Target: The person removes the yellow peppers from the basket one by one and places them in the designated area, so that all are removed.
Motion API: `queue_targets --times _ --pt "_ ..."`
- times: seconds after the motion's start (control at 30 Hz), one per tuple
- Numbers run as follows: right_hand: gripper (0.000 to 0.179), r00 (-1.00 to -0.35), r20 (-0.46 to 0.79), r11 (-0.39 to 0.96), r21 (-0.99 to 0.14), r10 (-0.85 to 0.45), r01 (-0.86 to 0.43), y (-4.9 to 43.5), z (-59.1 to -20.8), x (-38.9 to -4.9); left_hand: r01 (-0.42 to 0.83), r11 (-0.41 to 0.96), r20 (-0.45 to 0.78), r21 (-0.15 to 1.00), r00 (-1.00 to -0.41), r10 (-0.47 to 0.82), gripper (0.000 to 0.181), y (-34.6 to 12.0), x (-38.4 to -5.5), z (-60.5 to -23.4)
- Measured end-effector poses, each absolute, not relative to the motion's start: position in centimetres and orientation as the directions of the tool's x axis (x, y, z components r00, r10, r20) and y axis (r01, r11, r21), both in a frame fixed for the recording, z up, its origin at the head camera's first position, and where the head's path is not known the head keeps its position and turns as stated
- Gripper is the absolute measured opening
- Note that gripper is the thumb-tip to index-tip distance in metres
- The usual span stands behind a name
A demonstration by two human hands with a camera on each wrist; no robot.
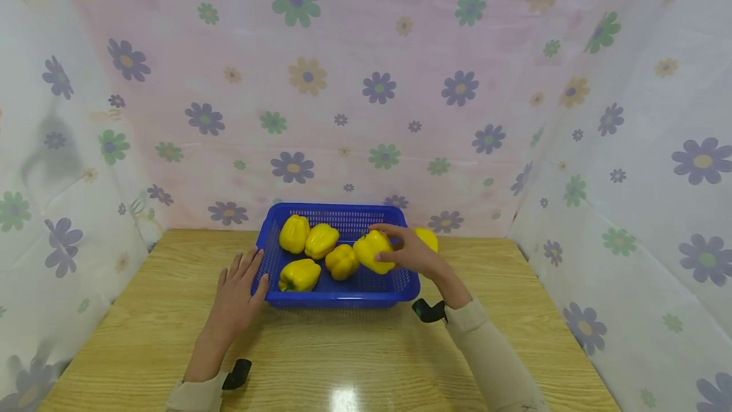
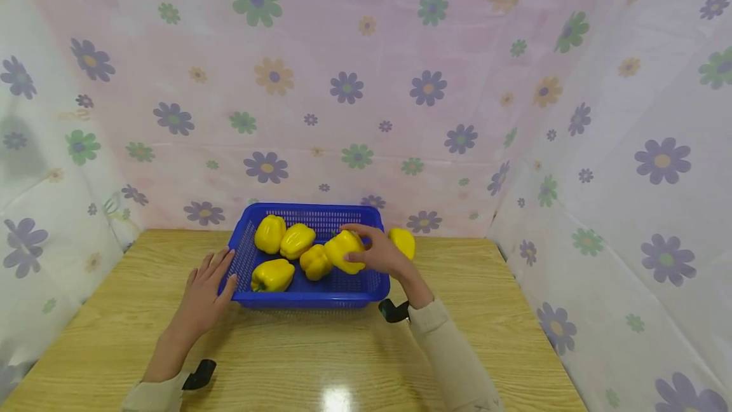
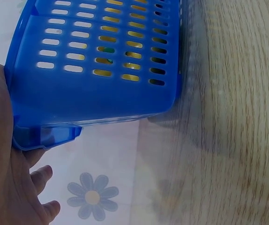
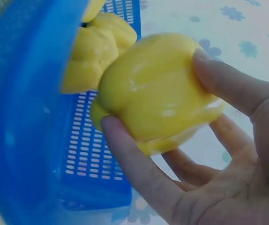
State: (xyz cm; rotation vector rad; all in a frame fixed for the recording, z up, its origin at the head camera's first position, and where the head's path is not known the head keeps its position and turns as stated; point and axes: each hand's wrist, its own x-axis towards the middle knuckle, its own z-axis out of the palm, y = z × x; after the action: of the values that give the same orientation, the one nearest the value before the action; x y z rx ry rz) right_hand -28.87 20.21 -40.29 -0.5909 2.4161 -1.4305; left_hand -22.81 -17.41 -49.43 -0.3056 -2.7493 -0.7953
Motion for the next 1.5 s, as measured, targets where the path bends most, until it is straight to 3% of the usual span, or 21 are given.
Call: queue_targets --times 0.5,0.8,1.07,1.5 --pt "0.063 -0.914 0.204 0.18 -0.943 -0.35 -0.28 19.8 -42.8 -26.7 0.283 0.822 0.318 0.495 -0.939 0.132 0.058 -17.5 -22.8 -49.4" --pt "0.065 -0.924 0.299 0.135 -0.932 -0.238 -0.336 20.2 -44.0 -25.4 0.287 0.824 0.333 0.488 -0.934 0.128 0.058 -17.5 -22.9 -49.7" --pt "0.067 -0.942 0.3 -0.081 -0.953 -0.148 -0.291 20.9 -44.9 -23.9 0.286 0.825 0.323 0.488 -0.937 0.135 0.058 -17.5 -23.0 -49.7" --pt "0.063 -0.94 0.322 -0.165 -0.939 -0.111 -0.302 23.1 -47.1 -22.7 0.29 0.819 0.335 0.496 -0.934 0.128 0.058 -17.5 -22.9 -49.7"
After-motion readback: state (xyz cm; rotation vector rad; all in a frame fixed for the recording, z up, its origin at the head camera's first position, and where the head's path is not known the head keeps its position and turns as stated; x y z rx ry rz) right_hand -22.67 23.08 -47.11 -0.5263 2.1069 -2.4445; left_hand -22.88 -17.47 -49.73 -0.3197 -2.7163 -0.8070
